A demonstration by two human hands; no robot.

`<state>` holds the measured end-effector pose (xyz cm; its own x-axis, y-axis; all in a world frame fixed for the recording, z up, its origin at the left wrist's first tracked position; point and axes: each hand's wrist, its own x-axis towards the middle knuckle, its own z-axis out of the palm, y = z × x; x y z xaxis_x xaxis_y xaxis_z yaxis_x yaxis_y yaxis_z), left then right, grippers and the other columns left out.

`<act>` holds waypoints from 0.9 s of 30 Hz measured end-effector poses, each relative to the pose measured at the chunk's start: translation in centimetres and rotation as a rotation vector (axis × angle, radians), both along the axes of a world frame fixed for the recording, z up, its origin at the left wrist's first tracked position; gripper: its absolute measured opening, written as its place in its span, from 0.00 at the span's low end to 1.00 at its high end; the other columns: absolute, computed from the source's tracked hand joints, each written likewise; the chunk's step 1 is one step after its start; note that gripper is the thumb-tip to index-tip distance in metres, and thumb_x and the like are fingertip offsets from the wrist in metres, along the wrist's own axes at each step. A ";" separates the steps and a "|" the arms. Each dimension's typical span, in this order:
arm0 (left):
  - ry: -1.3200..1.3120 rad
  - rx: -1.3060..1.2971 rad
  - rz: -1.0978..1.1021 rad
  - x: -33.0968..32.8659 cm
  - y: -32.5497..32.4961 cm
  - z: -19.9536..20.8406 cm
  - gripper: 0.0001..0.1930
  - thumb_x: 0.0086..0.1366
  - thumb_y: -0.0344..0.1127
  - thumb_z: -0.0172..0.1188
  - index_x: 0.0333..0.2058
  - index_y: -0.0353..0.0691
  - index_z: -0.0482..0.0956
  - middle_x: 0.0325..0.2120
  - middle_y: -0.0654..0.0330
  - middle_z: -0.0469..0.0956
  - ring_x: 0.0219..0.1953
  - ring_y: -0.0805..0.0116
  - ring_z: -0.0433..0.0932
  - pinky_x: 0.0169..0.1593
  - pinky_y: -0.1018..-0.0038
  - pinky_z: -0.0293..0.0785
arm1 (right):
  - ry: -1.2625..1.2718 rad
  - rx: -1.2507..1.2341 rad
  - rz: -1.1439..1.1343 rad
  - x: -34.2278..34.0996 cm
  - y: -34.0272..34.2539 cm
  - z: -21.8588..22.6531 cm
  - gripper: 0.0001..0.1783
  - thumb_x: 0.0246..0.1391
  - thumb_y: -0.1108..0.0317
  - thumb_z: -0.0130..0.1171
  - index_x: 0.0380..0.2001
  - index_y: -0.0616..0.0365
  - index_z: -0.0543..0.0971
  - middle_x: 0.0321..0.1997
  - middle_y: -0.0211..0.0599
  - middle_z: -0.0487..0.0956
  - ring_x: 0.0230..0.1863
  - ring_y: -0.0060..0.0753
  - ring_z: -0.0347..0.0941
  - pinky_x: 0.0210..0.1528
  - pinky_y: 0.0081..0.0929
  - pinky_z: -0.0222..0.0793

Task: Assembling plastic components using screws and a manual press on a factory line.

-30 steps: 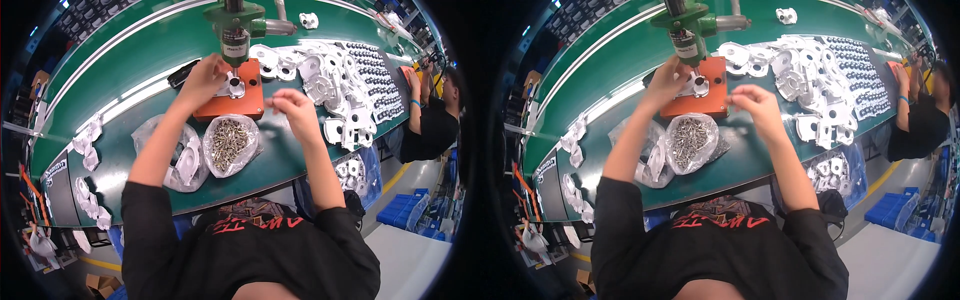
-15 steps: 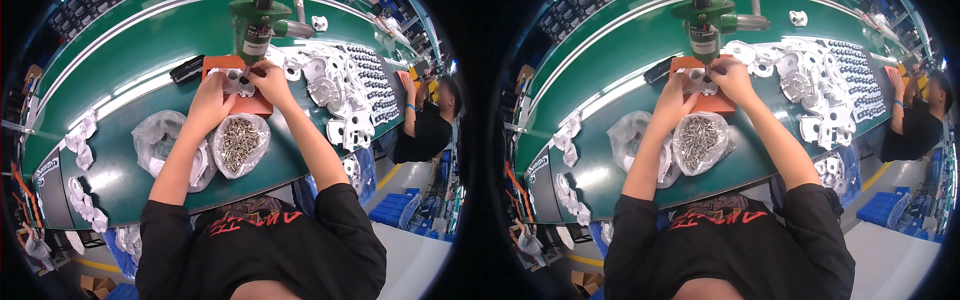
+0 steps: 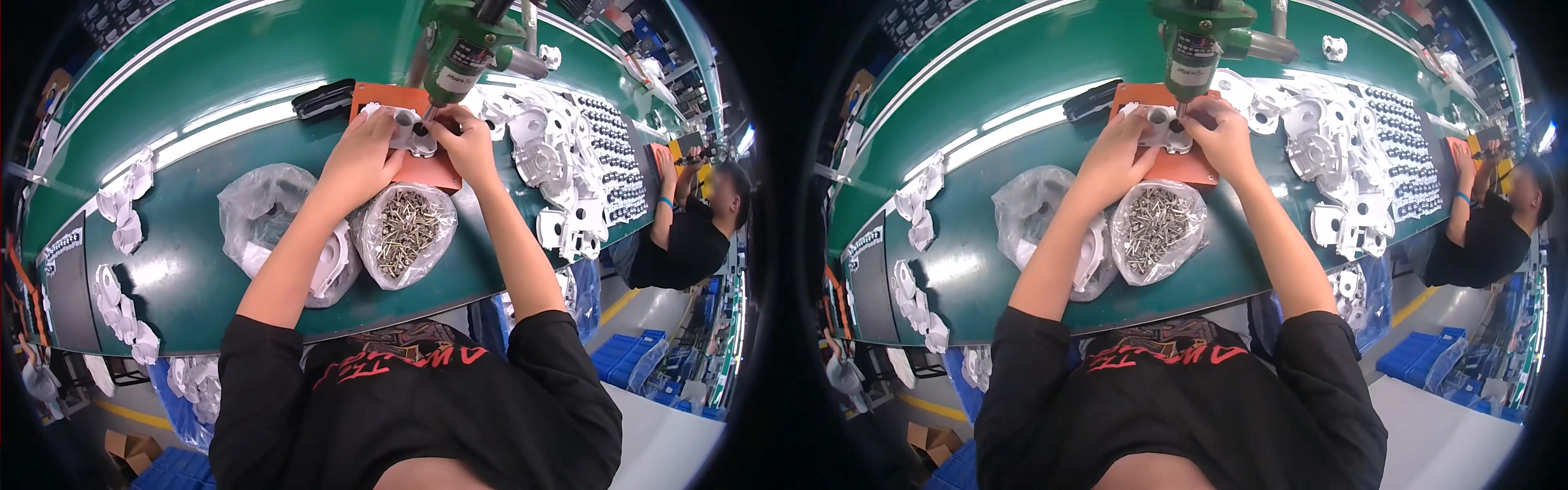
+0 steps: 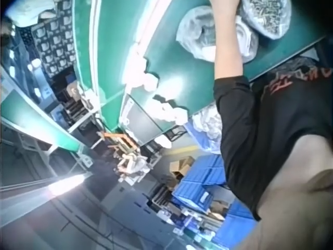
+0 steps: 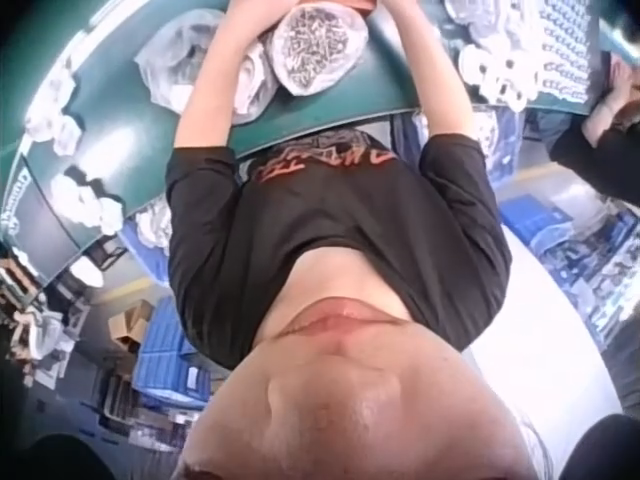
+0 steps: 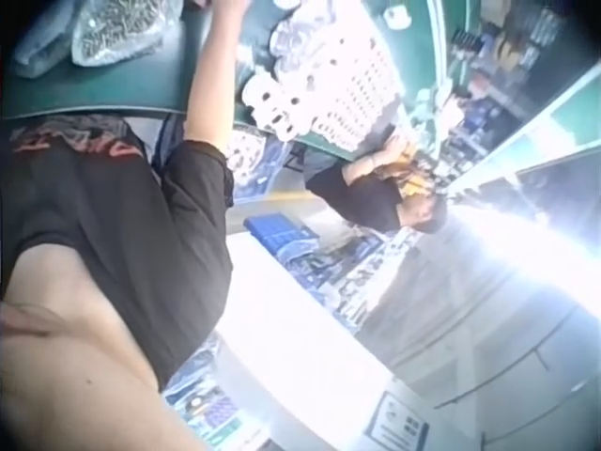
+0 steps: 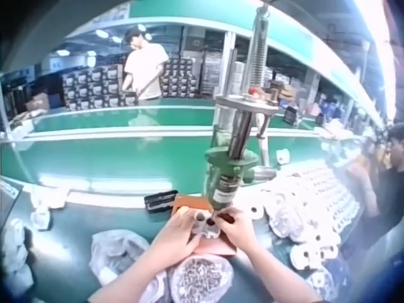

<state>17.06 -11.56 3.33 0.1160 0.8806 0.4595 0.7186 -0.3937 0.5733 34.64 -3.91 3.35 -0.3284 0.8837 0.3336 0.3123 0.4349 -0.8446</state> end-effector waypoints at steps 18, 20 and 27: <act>0.136 0.146 0.008 -0.2 0.0 -0.7 0.14 0.55 0.31 0.53 0.41 0.35 0.71 0.47 0.46 0.70 0.53 0.48 0.67 0.60 0.55 0.58 | -0.124 0.188 -0.035 4.7 1.0 2.0 0.15 0.54 0.66 0.52 0.43 0.60 0.76 0.49 0.46 0.74 0.53 0.41 0.67 0.59 0.32 0.56; 0.131 0.160 0.009 -0.3 -0.1 -0.8 0.14 0.55 0.31 0.53 0.41 0.35 0.71 0.47 0.46 0.71 0.53 0.49 0.67 0.60 0.55 0.58 | -0.203 0.021 -0.398 6.6 5.0 5.9 0.20 0.59 0.61 0.43 0.47 0.62 0.74 0.47 0.47 0.74 0.51 0.39 0.68 0.56 0.32 0.59; 0.162 0.234 -0.052 1.0 0.9 -0.8 0.13 0.55 0.32 0.53 0.39 0.36 0.73 0.46 0.47 0.71 0.53 0.51 0.68 0.59 0.55 0.58 | 0.400 0.381 0.027 7.8 25.0 20.3 0.14 0.60 0.53 0.46 0.34 0.50 0.74 0.28 0.25 0.74 0.34 0.21 0.71 0.37 0.21 0.66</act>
